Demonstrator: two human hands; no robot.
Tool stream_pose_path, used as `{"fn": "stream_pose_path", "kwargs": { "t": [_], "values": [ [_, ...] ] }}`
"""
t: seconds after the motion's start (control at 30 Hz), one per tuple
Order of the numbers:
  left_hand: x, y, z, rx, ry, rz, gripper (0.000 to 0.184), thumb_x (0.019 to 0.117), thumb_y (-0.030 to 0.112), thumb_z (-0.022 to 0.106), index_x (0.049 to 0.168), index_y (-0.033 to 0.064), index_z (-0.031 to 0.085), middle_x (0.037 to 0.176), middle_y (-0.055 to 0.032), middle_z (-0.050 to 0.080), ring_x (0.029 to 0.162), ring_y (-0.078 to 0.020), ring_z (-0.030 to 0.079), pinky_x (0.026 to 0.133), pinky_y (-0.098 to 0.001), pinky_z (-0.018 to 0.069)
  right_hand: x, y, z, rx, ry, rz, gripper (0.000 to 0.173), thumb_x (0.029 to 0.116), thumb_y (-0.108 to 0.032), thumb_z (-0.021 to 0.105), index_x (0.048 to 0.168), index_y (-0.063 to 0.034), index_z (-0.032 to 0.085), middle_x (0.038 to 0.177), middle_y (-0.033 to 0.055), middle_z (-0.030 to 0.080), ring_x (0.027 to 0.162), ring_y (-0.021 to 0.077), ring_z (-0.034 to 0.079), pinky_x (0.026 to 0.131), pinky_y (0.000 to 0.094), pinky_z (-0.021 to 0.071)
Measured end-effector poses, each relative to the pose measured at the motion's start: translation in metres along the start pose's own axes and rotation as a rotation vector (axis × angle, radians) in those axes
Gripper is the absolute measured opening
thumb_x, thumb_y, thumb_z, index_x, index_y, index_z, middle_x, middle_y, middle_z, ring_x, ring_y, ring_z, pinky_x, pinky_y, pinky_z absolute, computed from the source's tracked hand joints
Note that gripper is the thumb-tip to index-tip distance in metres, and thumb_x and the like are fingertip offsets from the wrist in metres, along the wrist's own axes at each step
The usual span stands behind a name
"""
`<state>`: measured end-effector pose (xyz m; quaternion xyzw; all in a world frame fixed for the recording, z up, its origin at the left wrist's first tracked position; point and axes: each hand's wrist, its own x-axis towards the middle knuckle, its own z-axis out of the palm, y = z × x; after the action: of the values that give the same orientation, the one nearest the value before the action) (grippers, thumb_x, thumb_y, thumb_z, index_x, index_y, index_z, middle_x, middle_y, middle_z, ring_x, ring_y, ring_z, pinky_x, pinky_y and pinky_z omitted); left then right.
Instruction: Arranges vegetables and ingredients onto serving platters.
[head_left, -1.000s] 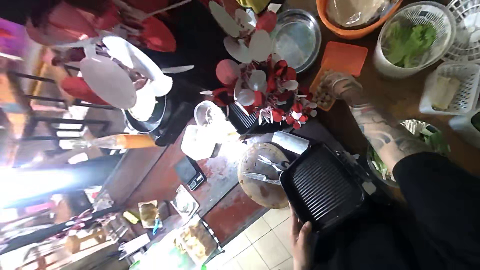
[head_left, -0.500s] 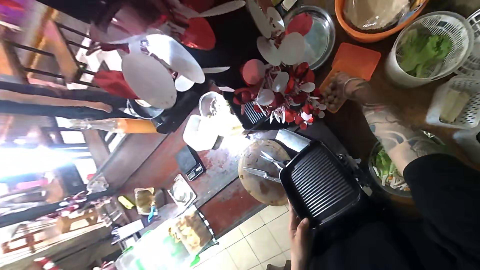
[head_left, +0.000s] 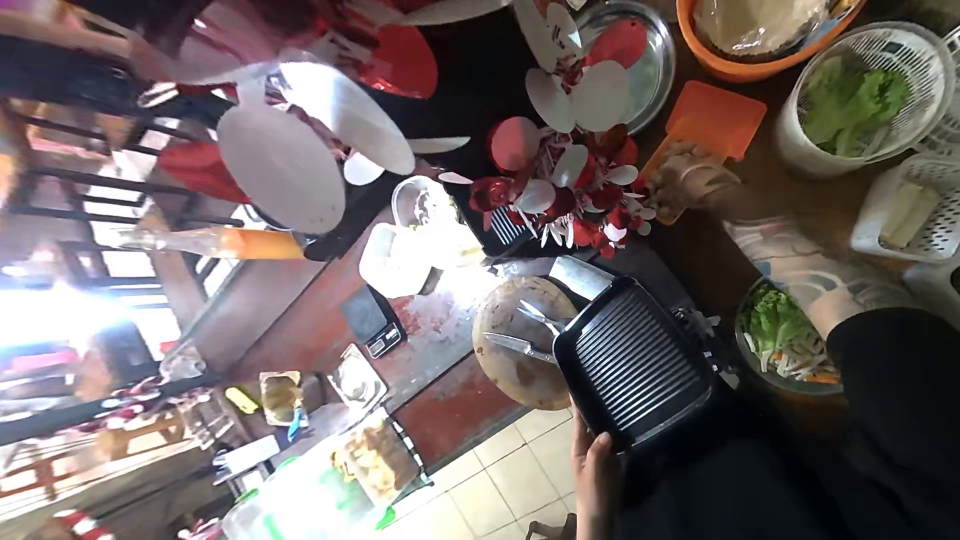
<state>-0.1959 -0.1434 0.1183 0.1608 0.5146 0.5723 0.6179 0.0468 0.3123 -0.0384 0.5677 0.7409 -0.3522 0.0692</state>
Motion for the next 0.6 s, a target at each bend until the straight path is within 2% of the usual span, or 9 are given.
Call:
{"fn": "stream_pose_path", "kwargs": {
  "t": [0.1, 0.2, 0.23, 0.3, 0.4, 0.47, 0.5, 0.53, 0.6],
  "values": [
    [0.004, 0.002, -0.001, 0.019, -0.015, -0.006, 0.083, 0.0958, 0.017, 0.066, 0.164, 0.02, 0.018, 0.147, -0.0133, 0.054, 0.121, -0.0244, 0.063, 0.097, -0.049, 0.0562, -0.012, -0.024, 0.007, -0.049, 0.11, 0.126, 0.068, 0.0831, -0.052, 0.075, 0.131, -0.0062, 0.064, 0.142, 0.0318, 0.053, 0.137, 0.0557, 0.041, 0.102, 0.0827, 0.0312],
    [0.005, 0.002, 0.0, 0.029, -0.028, -0.011, 0.084, 0.0955, 0.018, 0.066, 0.164, 0.02, 0.017, 0.146, -0.0133, 0.054, 0.12, -0.0243, 0.064, 0.095, -0.0482, 0.0574, -0.022, -0.047, 0.001, -0.051, 0.13, 0.244, 0.083, 0.0863, -0.051, 0.073, 0.143, 0.0053, 0.052, 0.147, 0.0373, 0.045, 0.139, 0.058, 0.038, 0.103, 0.0817, 0.0314],
    [0.005, 0.002, 0.0, 0.033, -0.022, -0.014, 0.084, 0.0953, 0.017, 0.066, 0.164, 0.0201, 0.017, 0.146, -0.0131, 0.055, 0.119, -0.0242, 0.065, 0.093, -0.0479, 0.0581, -0.021, -0.049, 0.002, -0.039, 0.136, 0.267, 0.086, 0.0866, -0.052, 0.073, 0.145, 0.0062, 0.048, 0.147, 0.0366, 0.045, 0.139, 0.0569, 0.039, 0.103, 0.0804, 0.0335],
    [0.006, 0.001, -0.001, 0.036, -0.023, -0.024, 0.084, 0.0955, 0.017, 0.065, 0.164, 0.02, 0.016, 0.147, -0.0128, 0.054, 0.119, -0.024, 0.065, 0.093, -0.0478, 0.058, -0.018, -0.048, 0.004, 0.003, 0.117, 0.291, 0.09, 0.0893, -0.054, 0.07, 0.151, 0.0058, 0.041, 0.152, 0.0361, 0.04, 0.143, 0.0558, 0.033, 0.106, 0.0805, 0.0292],
    [0.006, 0.003, -0.001, 0.063, -0.034, -0.029, 0.084, 0.0958, 0.016, 0.064, 0.164, 0.0197, 0.016, 0.147, -0.0122, 0.054, 0.118, -0.0232, 0.065, 0.093, -0.0471, 0.0582, -0.009, -0.035, 0.014, -0.005, 0.08, 0.216, 0.071, 0.0843, -0.053, 0.074, 0.138, -0.0073, 0.061, 0.143, 0.0267, 0.054, 0.136, 0.0507, 0.046, 0.103, 0.0812, 0.0319],
    [0.007, 0.004, -0.002, 0.076, -0.039, -0.033, 0.084, 0.096, 0.017, 0.064, 0.165, 0.0199, 0.016, 0.147, -0.0126, 0.054, 0.118, -0.0232, 0.065, 0.091, -0.0467, 0.0591, 0.002, -0.024, 0.016, -0.005, 0.047, 0.153, 0.063, 0.0856, -0.053, 0.073, 0.129, -0.0082, 0.066, 0.135, 0.0264, 0.06, 0.13, 0.0501, 0.051, 0.099, 0.0802, 0.0362],
    [0.007, 0.004, -0.003, 0.086, -0.04, -0.033, 0.083, 0.0961, 0.018, 0.064, 0.164, 0.02, 0.017, 0.147, -0.0123, 0.054, 0.119, -0.0231, 0.065, 0.091, -0.0465, 0.0591, 0.009, -0.016, 0.017, 0.005, 0.05, 0.111, 0.057, 0.0856, -0.054, 0.072, 0.12, -0.0094, 0.07, 0.127, 0.0242, 0.065, 0.123, 0.0476, 0.058, 0.096, 0.0769, 0.0426],
    [0.008, 0.005, -0.003, 0.105, -0.053, -0.033, 0.083, 0.0964, 0.019, 0.064, 0.164, 0.0206, 0.016, 0.149, -0.0109, 0.052, 0.121, -0.0222, 0.063, 0.095, -0.0461, 0.0577, 0.009, -0.01, 0.009, 0.074, 0.036, 0.086, 0.055, 0.087, -0.053, 0.072, 0.119, -0.0079, 0.071, 0.125, 0.0238, 0.065, 0.123, 0.0458, 0.058, 0.1, 0.0744, 0.0422],
    [0.01, 0.007, -0.003, 0.14, -0.054, -0.028, 0.085, 0.095, 0.02, 0.065, 0.164, 0.0208, 0.016, 0.15, -0.0087, 0.051, 0.121, -0.0198, 0.063, 0.095, -0.0438, 0.0575, -0.008, -0.003, -0.015, 0.36, 0.086, 0.077, 0.045, 0.0954, -0.046, 0.066, 0.117, -0.006, 0.071, 0.117, 0.0191, 0.07, 0.111, 0.0354, 0.067, 0.098, 0.0624, 0.0515]
  ]
}}
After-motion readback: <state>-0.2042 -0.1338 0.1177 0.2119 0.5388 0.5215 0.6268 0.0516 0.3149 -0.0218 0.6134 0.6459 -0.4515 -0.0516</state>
